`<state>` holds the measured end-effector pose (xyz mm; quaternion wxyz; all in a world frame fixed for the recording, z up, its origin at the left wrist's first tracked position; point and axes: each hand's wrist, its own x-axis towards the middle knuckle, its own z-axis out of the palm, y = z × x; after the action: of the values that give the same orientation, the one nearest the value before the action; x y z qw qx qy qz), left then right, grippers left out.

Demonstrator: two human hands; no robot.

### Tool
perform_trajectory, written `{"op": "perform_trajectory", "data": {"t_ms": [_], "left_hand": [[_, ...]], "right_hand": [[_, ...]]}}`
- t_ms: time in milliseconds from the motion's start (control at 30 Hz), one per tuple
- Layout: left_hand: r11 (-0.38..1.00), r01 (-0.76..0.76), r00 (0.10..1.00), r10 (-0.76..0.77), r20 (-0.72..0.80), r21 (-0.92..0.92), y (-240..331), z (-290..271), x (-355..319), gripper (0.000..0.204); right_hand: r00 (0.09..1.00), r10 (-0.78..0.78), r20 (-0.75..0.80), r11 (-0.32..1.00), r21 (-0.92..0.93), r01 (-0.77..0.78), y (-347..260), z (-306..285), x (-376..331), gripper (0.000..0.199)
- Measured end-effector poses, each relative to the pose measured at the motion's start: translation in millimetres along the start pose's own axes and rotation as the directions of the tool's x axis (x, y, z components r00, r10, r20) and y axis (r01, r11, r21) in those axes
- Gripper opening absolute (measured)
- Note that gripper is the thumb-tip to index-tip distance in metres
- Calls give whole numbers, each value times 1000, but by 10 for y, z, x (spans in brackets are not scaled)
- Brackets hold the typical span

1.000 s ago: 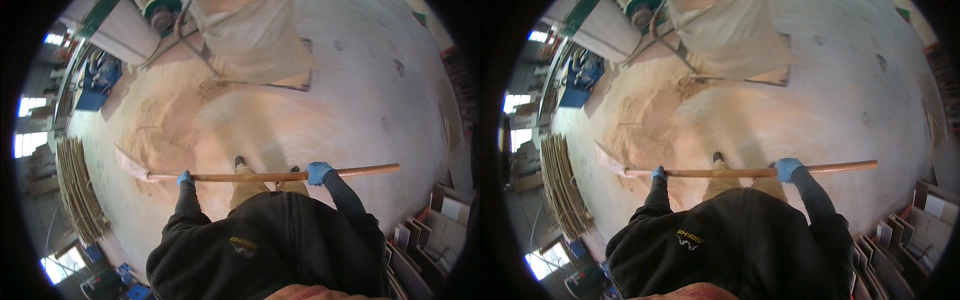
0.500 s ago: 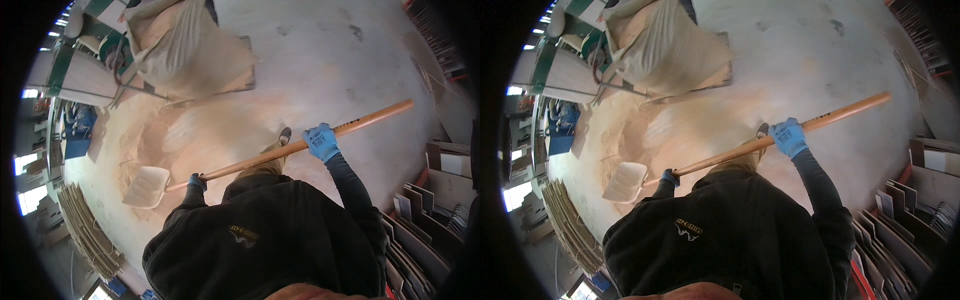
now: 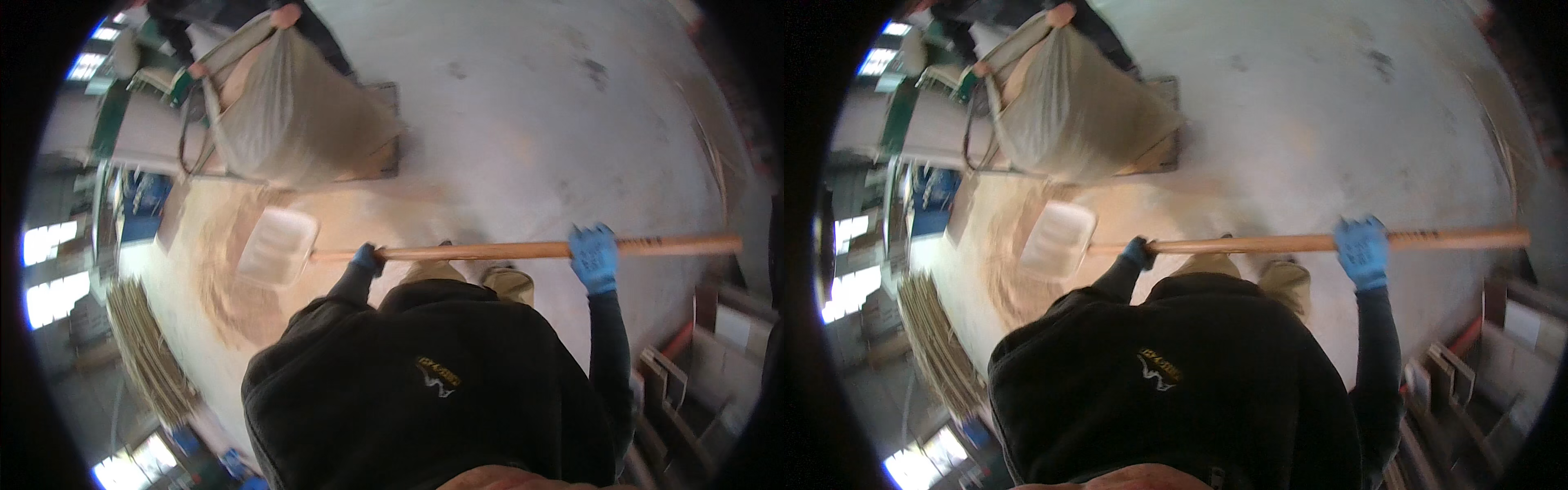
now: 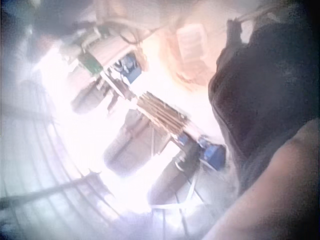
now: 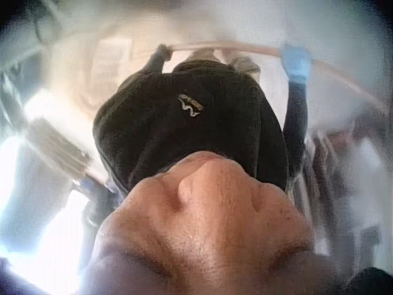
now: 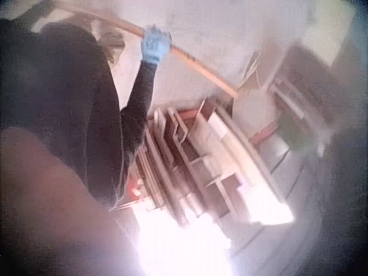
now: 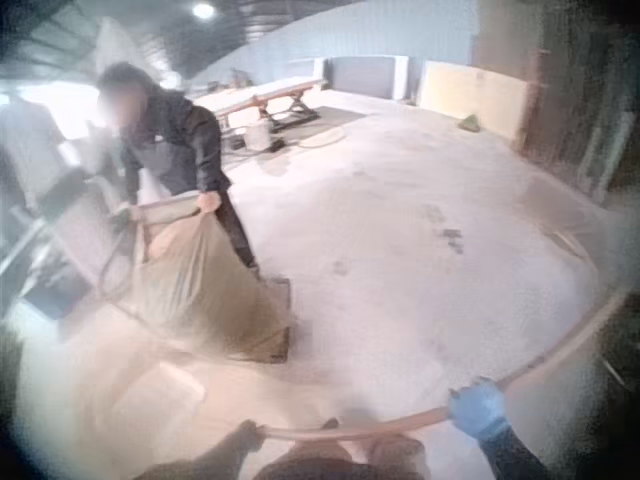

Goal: The person uses a shovel to scoop sawdust from the floor and transfer it into a large sack held by another person. After filling the sack, the person walks through the workshop and uses a hand truck to move the sack to a different location.

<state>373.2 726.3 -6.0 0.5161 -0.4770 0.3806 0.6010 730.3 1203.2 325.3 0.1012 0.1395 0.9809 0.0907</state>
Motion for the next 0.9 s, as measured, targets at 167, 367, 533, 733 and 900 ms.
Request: {"op": "perform_trajectory", "data": {"t_ms": [167, 367, 533, 733, 900], "left_hand": [[967, -254, 966, 255, 42, -27, -766, 1202, 184, 27], [886, -437, 885, 395, -246, -153, -1701, 2490, -27, 30], [871, -375, 927, 347, -144, -316, -2335, 3133, 119, 26], [813, -505, 844, 394, -364, -289, -2452, 3298, 757, 18], [744, -596, 764, 408, -500, -303, -2278, 3391, 831, 12]], "right_hand": [[999, -9, -32, 999, -49, 7, 1251, 533, -219, 49], [998, -35, -54, 998, -49, 33, 2460, 762, -297, 52], [987, -119, -110, 992, -49, 114, 3566, 779, 155, 46], [972, -169, 160, 984, -27, 175, 4153, 938, 731, 25], [887, -334, 318, 936, 226, 271, 4240, 956, 1553, 25]]}}
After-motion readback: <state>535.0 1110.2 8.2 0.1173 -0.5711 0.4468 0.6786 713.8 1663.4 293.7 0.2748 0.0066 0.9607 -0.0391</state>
